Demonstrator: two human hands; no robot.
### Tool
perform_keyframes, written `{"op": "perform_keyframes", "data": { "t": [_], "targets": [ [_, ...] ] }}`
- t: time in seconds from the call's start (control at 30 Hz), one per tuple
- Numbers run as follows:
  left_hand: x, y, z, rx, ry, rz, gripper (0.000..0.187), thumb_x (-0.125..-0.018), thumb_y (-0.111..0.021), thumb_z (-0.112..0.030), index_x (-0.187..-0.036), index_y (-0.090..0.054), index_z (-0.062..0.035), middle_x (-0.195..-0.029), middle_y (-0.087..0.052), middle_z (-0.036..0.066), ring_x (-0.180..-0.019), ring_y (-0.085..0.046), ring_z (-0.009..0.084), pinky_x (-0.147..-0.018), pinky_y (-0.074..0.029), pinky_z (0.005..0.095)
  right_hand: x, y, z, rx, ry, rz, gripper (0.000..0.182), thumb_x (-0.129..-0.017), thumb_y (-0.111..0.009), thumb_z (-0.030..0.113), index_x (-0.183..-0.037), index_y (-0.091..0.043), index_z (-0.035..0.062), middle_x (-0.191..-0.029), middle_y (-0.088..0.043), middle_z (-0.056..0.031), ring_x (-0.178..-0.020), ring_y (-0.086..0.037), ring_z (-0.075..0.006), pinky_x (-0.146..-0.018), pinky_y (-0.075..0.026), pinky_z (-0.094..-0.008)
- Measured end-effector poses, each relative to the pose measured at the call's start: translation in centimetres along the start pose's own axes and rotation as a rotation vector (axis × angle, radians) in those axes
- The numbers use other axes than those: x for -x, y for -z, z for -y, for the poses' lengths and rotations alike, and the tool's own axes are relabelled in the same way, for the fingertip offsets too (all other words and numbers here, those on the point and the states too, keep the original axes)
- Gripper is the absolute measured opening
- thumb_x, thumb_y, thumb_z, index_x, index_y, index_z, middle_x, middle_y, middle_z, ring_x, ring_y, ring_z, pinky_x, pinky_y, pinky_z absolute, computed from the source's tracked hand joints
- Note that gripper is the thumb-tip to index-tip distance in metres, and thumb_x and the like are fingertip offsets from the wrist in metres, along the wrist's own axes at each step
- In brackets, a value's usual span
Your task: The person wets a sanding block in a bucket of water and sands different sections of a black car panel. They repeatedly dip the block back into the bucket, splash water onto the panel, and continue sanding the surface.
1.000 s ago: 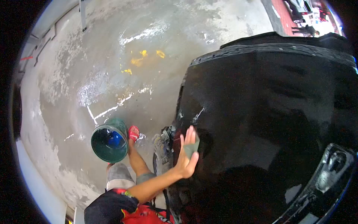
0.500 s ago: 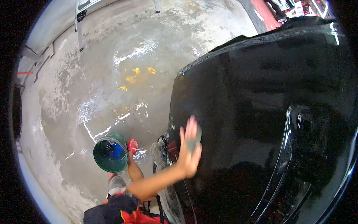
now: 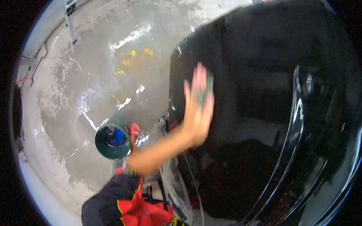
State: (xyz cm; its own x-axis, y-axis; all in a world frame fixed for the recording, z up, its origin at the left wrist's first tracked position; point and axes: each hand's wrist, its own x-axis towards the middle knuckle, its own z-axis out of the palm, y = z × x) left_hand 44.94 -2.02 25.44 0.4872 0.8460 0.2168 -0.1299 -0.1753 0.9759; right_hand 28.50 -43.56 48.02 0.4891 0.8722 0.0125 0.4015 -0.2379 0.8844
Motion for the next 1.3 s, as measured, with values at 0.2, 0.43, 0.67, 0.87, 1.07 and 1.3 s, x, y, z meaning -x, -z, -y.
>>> {"op": "perform_keyframes", "data": {
  "t": [0.2, 0.43, 0.67, 0.87, 1.07, 1.3],
  "targets": [
    [-0.6, -1.8, 0.9, -0.216, -0.143, -0.091, 0.060, -0.104, -0.033, -0.028, -0.148, -0.025, 0.0108, -0.157, -0.020, 0.030, -0.147, -0.017, 0.0444, -0.116, -0.004, 0.0633, -0.1, -0.8, -0.5, 0.010, 0.097, 0.004, 0.047, -0.100, -0.041, 0.040, -0.132, -0.057, 0.0099, -0.140, -0.051, -0.0234, -0.134, -0.043, -0.0416, -0.116, -0.017, -0.0586],
    [20.7, -3.3, -5.2, 0.039, 0.394, -0.044, 0.066, -0.104, -0.028, -0.034, -0.151, -0.018, 0.0103, -0.159, -0.011, 0.031, -0.149, -0.015, 0.0434, -0.116, -0.003, 0.0648, 0.4, -2.6, -0.4, -0.027, 0.116, -0.052, 0.051, -0.089, -0.049, 0.023, -0.135, -0.053, 0.0026, -0.145, -0.046, -0.0265, -0.137, -0.038, -0.0457, -0.118, -0.008, -0.0595],
    [6.3, -2.7, 9.1, 0.064, 0.599, -0.096, 0.068, -0.106, -0.016, -0.044, -0.154, -0.014, 0.0048, -0.161, -0.017, 0.024, -0.151, -0.012, 0.0321, -0.120, 0.001, 0.0568, -0.3, -2.3, -0.1, -0.042, 0.072, -0.067, 0.052, -0.087, -0.050, 0.021, -0.136, -0.054, 0.0039, -0.145, -0.046, -0.0259, -0.137, -0.038, -0.0433, -0.119, -0.008, -0.0558],
    [27.2, -3.8, -1.0, 0.056, 0.422, 0.059, 0.068, -0.104, -0.017, -0.038, -0.155, -0.002, 0.0039, -0.163, -0.001, 0.025, -0.152, -0.003, 0.0398, -0.115, 0.007, 0.0623, -0.2, -2.7, -0.2, -0.030, 0.092, -0.088, 0.047, -0.093, -0.047, 0.022, -0.135, -0.053, 0.0023, -0.145, -0.047, -0.0272, -0.137, -0.039, -0.0430, -0.118, -0.010, -0.0565],
    [10.8, -2.9, 18.2, 0.105, 0.946, -0.159, 0.073, -0.104, -0.018, -0.051, -0.153, -0.019, 0.0024, -0.160, -0.024, 0.021, -0.150, -0.016, 0.0321, -0.120, 0.001, 0.0548, -0.6, -2.3, -0.4, -0.033, 0.090, -0.086, 0.049, -0.091, -0.051, 0.026, -0.134, -0.054, 0.0027, -0.144, -0.047, -0.0258, -0.137, -0.040, -0.0427, -0.118, -0.008, -0.0567],
    [30.9, -4.3, 2.7, 0.044, 0.754, 0.044, 0.066, -0.105, -0.021, -0.038, -0.156, -0.006, 0.0010, -0.164, -0.002, 0.021, -0.152, -0.003, 0.0358, -0.115, 0.001, 0.0644, -1.2, -1.6, -1.2, 0.022, 0.116, -0.060, 0.053, -0.101, -0.041, 0.046, -0.133, -0.057, 0.0065, -0.147, -0.044, -0.0235, -0.140, -0.035, -0.0407, -0.117, -0.009, -0.0580]
  ]
}}
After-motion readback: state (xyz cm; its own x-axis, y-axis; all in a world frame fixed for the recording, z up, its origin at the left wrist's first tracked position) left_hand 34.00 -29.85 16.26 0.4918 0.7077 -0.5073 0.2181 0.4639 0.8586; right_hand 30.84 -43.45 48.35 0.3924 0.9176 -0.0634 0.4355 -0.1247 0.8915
